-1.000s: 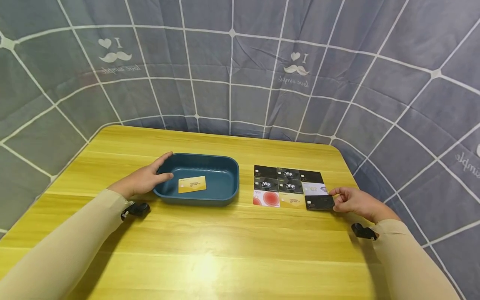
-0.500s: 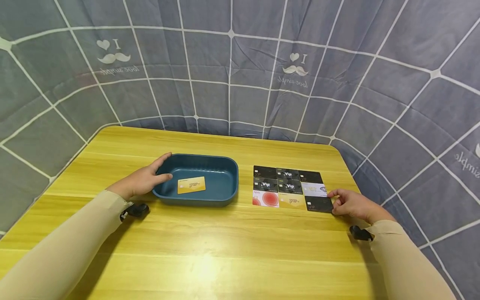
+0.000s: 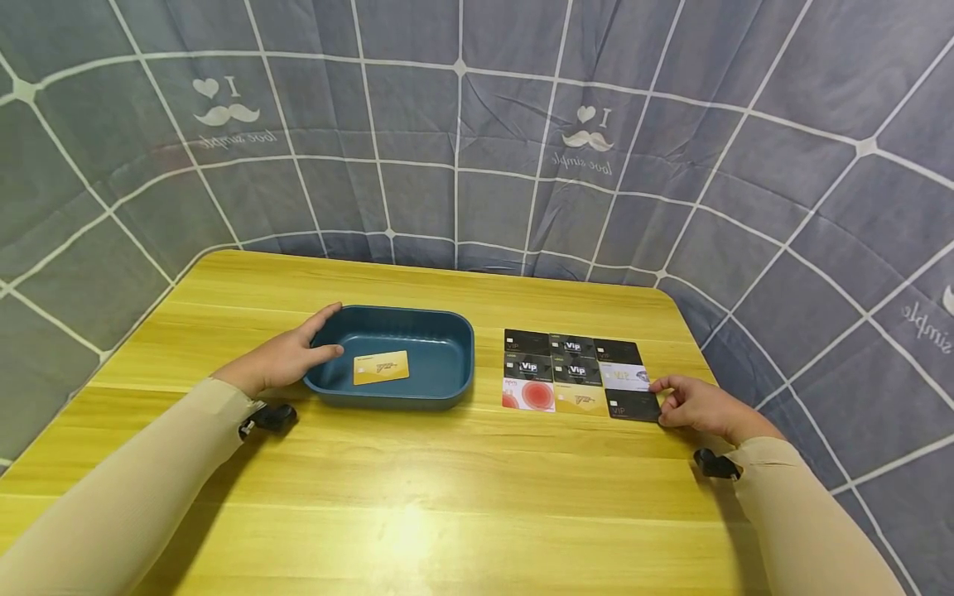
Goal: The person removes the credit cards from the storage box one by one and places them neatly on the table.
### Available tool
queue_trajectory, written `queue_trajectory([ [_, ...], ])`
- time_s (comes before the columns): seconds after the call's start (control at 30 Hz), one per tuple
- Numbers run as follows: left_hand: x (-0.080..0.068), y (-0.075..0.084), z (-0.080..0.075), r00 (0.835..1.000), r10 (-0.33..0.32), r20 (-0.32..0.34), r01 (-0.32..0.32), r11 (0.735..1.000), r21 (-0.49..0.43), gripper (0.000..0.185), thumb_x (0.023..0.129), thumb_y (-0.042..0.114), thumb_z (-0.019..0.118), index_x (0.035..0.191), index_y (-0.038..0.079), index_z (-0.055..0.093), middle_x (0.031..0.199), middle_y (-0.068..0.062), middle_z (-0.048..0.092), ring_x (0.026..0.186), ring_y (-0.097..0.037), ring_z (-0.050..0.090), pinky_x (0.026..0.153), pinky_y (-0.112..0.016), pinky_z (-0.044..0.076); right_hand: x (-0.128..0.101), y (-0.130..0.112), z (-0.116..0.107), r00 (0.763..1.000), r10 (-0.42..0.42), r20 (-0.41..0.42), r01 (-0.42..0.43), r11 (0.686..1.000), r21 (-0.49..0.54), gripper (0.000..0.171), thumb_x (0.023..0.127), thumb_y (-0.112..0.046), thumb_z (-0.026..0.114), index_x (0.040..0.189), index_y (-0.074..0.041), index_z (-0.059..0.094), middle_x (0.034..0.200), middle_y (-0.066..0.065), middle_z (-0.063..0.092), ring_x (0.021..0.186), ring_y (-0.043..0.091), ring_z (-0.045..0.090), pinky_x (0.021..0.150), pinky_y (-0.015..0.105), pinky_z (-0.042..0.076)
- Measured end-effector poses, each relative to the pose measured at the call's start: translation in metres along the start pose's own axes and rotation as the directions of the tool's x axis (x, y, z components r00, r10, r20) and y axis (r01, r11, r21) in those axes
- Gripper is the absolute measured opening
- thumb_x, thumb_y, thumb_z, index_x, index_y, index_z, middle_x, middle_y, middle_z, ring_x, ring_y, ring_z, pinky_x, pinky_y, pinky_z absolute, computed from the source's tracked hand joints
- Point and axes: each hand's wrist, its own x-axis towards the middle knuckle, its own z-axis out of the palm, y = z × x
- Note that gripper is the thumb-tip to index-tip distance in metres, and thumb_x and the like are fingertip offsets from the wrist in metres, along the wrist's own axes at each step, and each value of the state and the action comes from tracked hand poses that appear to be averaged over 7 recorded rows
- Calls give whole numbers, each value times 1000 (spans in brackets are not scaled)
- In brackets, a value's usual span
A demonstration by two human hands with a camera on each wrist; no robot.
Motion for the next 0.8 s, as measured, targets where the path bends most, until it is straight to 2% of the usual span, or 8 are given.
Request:
queue_trajectory([
  [0.2,-1,2,1,1000,-2,1,2,1000,0,86,107,48,55,172,29,1,176,-23,9,156,-55,26,123,-73,24,0,3,0,1000,-19,-9,19,1000,9,55,92,3,70,134,21,40,87,2,59,70,8,52,64,22,44],
  [0.4,-2,6,0,1000,5,6,-5,1000,-14,86,107,47,55,172,28,1,177,-23,8,156,-54,24,123,-73,23,-1,1,3,999,22,-44,-22,1000,-1,53,93,-3,74,132,16,44,84,1,57,68,9,50,62,23,43],
  [0.6,-2,6,0,1000,4,7,-4,1000,-18,86,107,47,55,172,29,1,177,-23,8,156,-55,25,123,-73,24,1,-5,5,998,26,-51,-32,994,-104,52,88,-8,82,124,9,48,79,2,52,66,11,49,62,24,40],
  [0.8,-2,4,0,1000,0,5,1,1000,-27,86,107,48,56,171,33,0,177,-22,7,157,-54,22,123,-73,22,2,-7,8,996,36,-82,-49,987,-153,52,90,-10,81,126,9,50,78,2,52,66,12,48,61,25,39],
])
